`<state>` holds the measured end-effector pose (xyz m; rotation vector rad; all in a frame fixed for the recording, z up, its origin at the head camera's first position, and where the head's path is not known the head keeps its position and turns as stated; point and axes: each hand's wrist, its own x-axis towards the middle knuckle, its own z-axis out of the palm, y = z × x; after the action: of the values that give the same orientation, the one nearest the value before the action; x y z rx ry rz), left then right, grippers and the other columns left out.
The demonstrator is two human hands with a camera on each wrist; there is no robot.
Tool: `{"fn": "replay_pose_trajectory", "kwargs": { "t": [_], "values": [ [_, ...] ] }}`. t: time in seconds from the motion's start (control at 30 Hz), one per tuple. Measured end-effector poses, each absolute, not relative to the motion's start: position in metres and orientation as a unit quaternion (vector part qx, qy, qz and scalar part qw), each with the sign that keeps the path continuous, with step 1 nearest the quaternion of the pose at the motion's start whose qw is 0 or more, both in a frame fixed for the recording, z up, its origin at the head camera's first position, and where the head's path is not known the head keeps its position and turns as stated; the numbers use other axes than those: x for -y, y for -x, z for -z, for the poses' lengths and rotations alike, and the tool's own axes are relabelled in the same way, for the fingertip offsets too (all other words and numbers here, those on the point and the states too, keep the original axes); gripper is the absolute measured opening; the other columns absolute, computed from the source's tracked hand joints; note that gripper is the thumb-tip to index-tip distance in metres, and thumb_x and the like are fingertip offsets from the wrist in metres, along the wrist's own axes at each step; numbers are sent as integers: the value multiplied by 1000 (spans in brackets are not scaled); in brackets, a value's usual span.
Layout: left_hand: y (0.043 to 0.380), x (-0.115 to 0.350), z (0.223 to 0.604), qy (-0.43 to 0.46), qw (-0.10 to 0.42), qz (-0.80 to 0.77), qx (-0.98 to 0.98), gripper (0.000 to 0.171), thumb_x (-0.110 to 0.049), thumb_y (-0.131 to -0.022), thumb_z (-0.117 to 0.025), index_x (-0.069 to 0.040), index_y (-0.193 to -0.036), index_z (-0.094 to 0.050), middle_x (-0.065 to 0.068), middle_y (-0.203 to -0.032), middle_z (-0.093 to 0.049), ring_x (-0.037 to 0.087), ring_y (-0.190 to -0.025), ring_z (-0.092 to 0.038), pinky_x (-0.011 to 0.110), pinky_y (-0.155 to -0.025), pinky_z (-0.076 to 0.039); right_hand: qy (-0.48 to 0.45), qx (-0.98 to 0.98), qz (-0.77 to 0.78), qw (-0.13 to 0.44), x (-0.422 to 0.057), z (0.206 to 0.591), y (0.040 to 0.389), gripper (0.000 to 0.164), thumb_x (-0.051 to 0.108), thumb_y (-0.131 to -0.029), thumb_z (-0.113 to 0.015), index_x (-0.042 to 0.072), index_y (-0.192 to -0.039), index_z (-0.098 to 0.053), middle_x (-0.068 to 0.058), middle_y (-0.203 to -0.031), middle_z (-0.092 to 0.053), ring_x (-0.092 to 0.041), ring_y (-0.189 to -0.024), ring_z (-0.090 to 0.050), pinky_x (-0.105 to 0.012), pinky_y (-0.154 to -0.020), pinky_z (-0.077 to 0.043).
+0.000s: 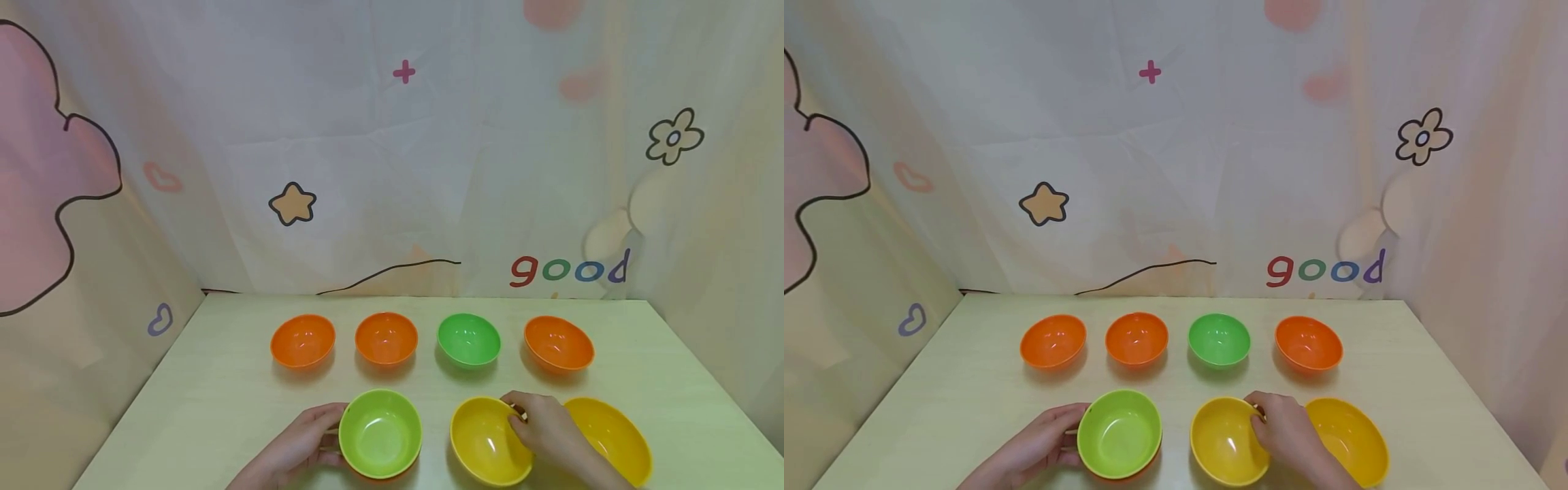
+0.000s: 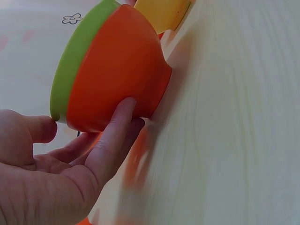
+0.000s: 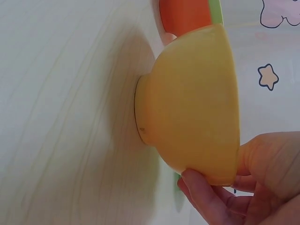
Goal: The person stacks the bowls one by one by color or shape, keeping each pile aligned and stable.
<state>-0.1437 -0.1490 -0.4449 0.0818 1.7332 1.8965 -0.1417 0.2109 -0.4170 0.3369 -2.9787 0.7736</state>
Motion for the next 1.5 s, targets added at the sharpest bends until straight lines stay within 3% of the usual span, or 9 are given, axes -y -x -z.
{"fn": "replay_pose_trajectory", "kwargs": {
  "t": [0.53,0.83,1.27,1.5],
  "values": [
    [144,150,444,-37,282,-709,-645,45,-30,-97,-40,2,-128,-44,14,-114,-57,27,-92,-59,40,-76,-53,-100,960,-261,7,-211,415,142,20,0,-72,-65,13,-88,-66,2,-79,-63,-10,-67,-52,-28,-62,-50],
    [143,150,444,-39,280,-709,-646,44,-29,-97,-40,2,-127,-45,15,-113,-57,27,-92,-59,41,-76,-53,-127,957,-260,32,-212,407,142,20,1,-72,-64,12,-88,-67,3,-76,-62,-9,-65,-50,-25,-57,-47],
    [142,149,445,-33,280,-710,-645,43,-28,-96,-41,1,-128,-45,14,-114,-57,26,-91,-59,41,-76,-53,-101,961,-257,4,-206,393,145,20,4,-74,-64,12,-91,-67,5,-74,-60,-10,-62,-47,-24,-53,-44],
    [143,150,445,-33,280,-709,-646,43,-29,-96,-42,0,-128,-46,14,-115,-57,26,-91,-59,41,-75,-53,-85,953,-289,-13,-197,382,149,20,3,-77,-62,11,-95,-67,2,-75,-59,-12,-51,-46,-24,-44,-45]
  ]
}}
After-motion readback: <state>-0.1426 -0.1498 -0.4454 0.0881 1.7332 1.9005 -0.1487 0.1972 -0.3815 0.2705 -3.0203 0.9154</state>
